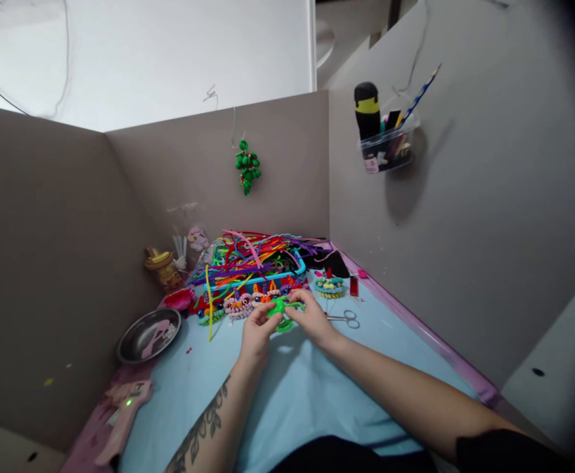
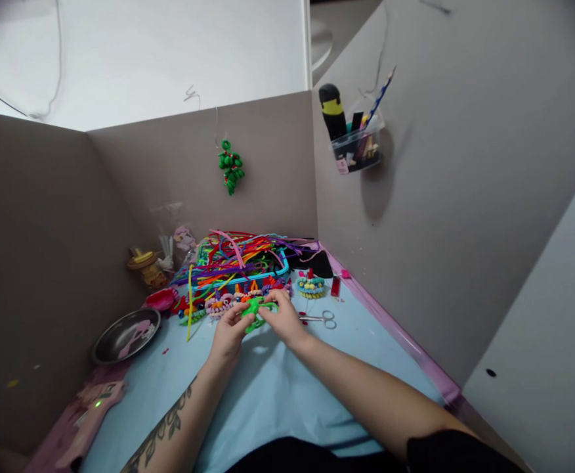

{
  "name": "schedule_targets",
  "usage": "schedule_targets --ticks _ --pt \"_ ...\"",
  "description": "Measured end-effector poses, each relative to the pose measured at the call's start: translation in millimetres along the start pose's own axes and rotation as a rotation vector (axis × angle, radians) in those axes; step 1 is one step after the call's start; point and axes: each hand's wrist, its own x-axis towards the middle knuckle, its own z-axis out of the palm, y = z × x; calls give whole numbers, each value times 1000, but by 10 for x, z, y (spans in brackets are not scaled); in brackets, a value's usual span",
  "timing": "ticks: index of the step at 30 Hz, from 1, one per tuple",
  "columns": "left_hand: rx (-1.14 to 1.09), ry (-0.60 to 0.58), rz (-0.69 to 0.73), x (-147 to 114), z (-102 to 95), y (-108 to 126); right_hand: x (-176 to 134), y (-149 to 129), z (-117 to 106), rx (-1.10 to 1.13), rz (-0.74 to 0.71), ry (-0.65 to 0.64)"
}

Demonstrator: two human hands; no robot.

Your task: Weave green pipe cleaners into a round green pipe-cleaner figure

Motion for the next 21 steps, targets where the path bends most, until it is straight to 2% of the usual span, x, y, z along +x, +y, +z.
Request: schedule_targets --ticks 4,7,8,10,12,14,17,21 --pt "-11 59 -13 7 2 47 -27 -83 -33 -99 -81 54" --pt "-40 128 -18 12 -8 100 -97 -201 -103 -233 -306 123" --pt "-53 142 -18 13 -12 110 -130 -242 -117 -273 -398 98" --pt "-73 153 -4 16 -19 111 -204 -308 -108 -322 -530 -61" --pt "-78 148 15 17 -21 88 -272 -339 -44 -351 -571 -237" --pt "-86 129 24 16 -18 55 -320 -338 47 -395 -567 -329" --pt "-126 94 0 11 -9 22 -347 -307 151 -461 -611 -357" --pt "-171 88 -33 -10 11 31 -340 -280 155 -515 -676 -335"
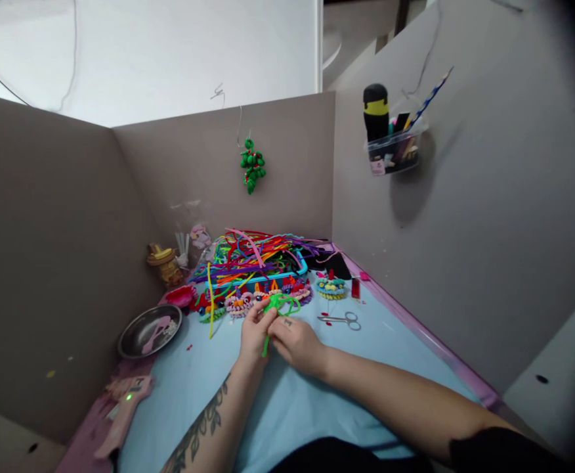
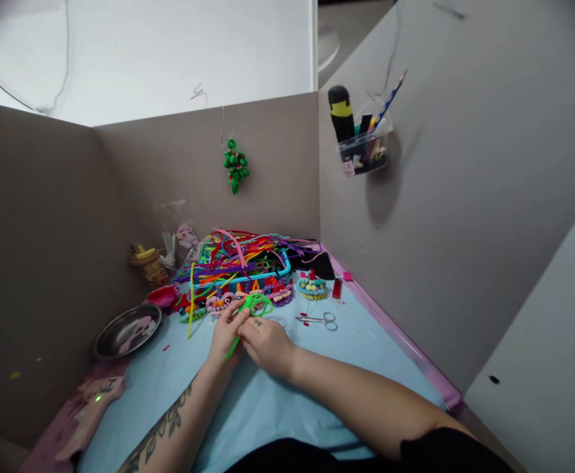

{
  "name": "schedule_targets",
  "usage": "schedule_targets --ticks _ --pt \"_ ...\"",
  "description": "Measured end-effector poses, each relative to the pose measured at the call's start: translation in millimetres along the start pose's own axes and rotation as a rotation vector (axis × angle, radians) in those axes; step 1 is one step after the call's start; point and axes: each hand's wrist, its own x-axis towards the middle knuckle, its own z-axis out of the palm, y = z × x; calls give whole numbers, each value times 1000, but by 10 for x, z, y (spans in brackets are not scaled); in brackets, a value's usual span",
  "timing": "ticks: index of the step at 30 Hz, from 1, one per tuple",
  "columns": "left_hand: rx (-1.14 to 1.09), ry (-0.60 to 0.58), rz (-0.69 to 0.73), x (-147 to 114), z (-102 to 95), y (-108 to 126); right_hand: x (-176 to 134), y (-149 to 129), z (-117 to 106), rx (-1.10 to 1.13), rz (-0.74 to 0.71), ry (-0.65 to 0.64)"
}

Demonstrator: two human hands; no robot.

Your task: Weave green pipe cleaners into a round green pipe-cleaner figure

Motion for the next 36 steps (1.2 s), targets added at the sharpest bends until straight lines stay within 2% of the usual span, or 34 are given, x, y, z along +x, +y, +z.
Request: schedule_targets --ticks 8,14,18,21,24,25,28,30,32,36 --pt "-83 -13 -72 -53 52 37 7 -13 -52 -151 -126 -12" --pt "-74 54 -107 -23 27 60 -12 -28 -64 31 -307 6" --pt "-84 51 -118 -25 12 114 -48 -37 -135 28 -462 -5" --pt "-98 32 -105 -19 -4 146 -84 -18 -168 42 -479 -41" --pt "-108 46 -95 -12 -15 157 -104 57 -172 169 -341 -9" --pt "-106 49 -89 -12 -16 158 -102 90 -171 208 -237 46" --pt "-92 43 -72 -23 -10 159 -63 191 -180 268 210 235" --pt "-78 36 -68 -36 -1 159 -14 240 -197 316 434 271" --pt "-60 28 -62 -48 8 154 37 268 -219 377 512 247" --pt "-35 2 -53 -67 21 132 92 265 -256 400 502 241"
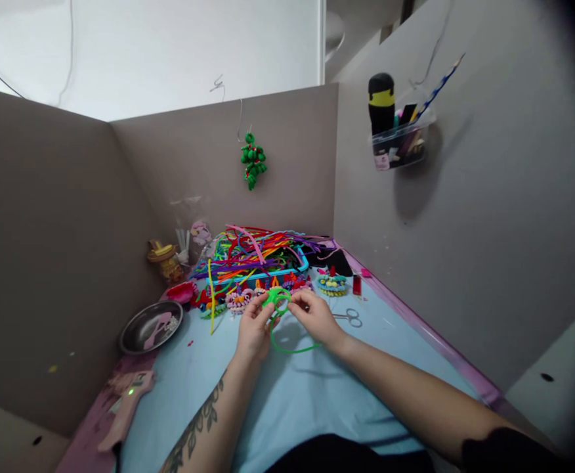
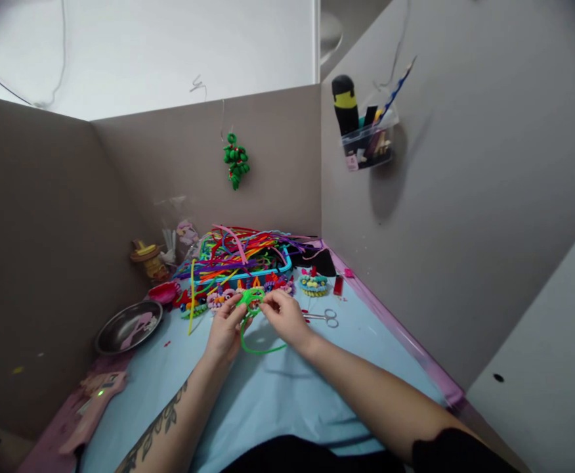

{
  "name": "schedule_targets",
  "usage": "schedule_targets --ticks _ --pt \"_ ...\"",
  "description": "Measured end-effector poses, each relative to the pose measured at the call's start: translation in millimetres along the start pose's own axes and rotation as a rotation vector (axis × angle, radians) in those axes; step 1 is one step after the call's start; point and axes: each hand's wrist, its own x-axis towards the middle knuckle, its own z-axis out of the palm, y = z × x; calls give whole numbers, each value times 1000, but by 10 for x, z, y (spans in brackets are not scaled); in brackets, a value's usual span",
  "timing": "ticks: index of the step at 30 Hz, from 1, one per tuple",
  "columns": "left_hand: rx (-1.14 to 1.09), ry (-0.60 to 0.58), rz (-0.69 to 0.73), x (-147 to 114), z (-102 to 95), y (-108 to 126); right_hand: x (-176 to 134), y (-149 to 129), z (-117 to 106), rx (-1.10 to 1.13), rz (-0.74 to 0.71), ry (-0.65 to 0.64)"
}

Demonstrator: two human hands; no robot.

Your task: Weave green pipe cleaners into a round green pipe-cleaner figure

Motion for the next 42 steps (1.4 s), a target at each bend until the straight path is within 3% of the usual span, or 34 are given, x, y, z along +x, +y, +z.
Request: schedule_targets --ticks 6,11,13,17,21,26,30,34,36,40,42 --pt "7 -58 -31 -17 13 -6 -18 12 22 -99 -130 -6" --pt "-3 16 -11 4 8 31 -37 21 -23 -123 -133 24" --pt "-20 55 11 20 6 32 -76 -20 -30 -116 -201 -58" --pt "-43 59 48 47 -6 -3 -190 -143 79 -1 -330 -428" --pt "-47 45 36 53 -18 -36 -255 -191 228 60 -345 -429" --pt "-89 47 6 47 4 -30 -271 -159 258 2 -422 -461" --pt "-135 59 -19 70 -3 -23 -343 -238 235 -1 -645 -476" --pt "-150 58 -39 108 -51 -23 -401 -332 175 -24 -905 -586" --pt "-128 47 -22 111 -62 -23 -360 -312 127 -32 -857 -535" --pt "-116 -11 32 68 -31 -26 -168 -164 33 -123 -497 -79" --pt "-129 -36 39 37 -5 -32 -90 -99 16 -197 -387 44"
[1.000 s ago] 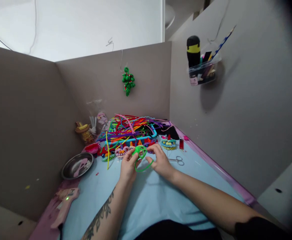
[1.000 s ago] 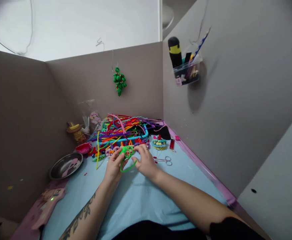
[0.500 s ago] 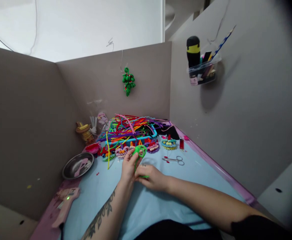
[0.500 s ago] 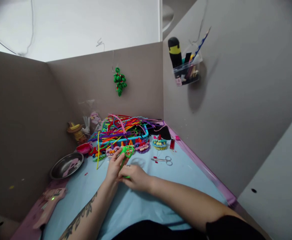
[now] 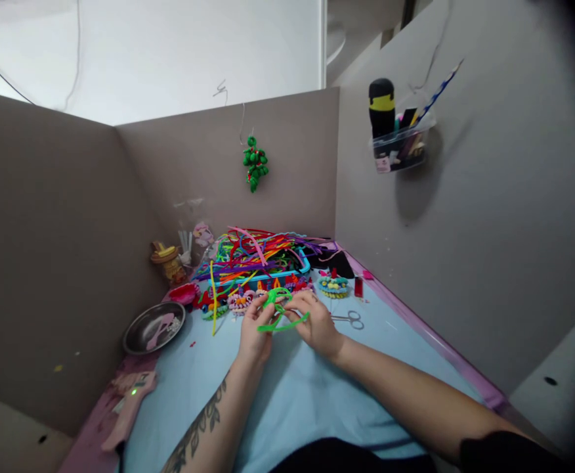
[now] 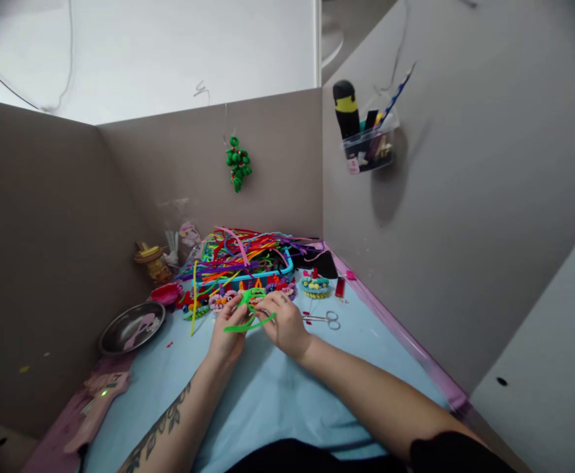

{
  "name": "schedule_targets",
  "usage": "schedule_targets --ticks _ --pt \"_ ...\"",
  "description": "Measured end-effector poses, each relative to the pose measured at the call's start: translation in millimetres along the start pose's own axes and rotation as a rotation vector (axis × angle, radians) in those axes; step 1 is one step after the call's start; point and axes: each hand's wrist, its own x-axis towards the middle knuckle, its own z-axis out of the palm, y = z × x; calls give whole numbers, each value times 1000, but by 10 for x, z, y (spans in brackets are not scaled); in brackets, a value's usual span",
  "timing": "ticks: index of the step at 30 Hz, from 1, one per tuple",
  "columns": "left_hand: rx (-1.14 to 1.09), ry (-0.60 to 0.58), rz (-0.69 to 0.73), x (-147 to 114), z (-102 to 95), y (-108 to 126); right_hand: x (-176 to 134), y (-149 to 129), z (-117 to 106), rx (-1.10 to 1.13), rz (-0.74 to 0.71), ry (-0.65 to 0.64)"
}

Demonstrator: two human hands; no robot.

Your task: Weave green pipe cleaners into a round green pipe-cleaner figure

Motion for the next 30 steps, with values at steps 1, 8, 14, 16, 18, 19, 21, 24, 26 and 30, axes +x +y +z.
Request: schedule_targets --ticks 1,8,14,16,18,19,21,24,26,30 --pt "-3 -5 -2 -14 11 -5 12 27 10 -26 20 6" --pt "19 -26 -38 -57 26 -15 -7 62 114 -104 48 -14" --pt "-13 -128 -61 -71 15 -22 -7 149 85 -153 142 -3" --pt "21 -114 -48 -72 18 -25 -8 170 78 -151 175 17" --pt "73 -72 -40 -72 24 -24 -8 181 75 -147 191 25" --pt "97 -52 -39 -71 26 -22 -8 184 75 -144 193 27" --pt "126 -29 -41 -68 26 -17 -6 189 76 -131 196 30" --pt "133 -33 -52 -60 13 -15 -1 201 84 -97 208 44" --pt "136 -49 -54 -54 0 -20 1 217 97 -70 219 46" --pt "177 -69 -13 -36 -17 -44 -1 276 148 -28 271 84"
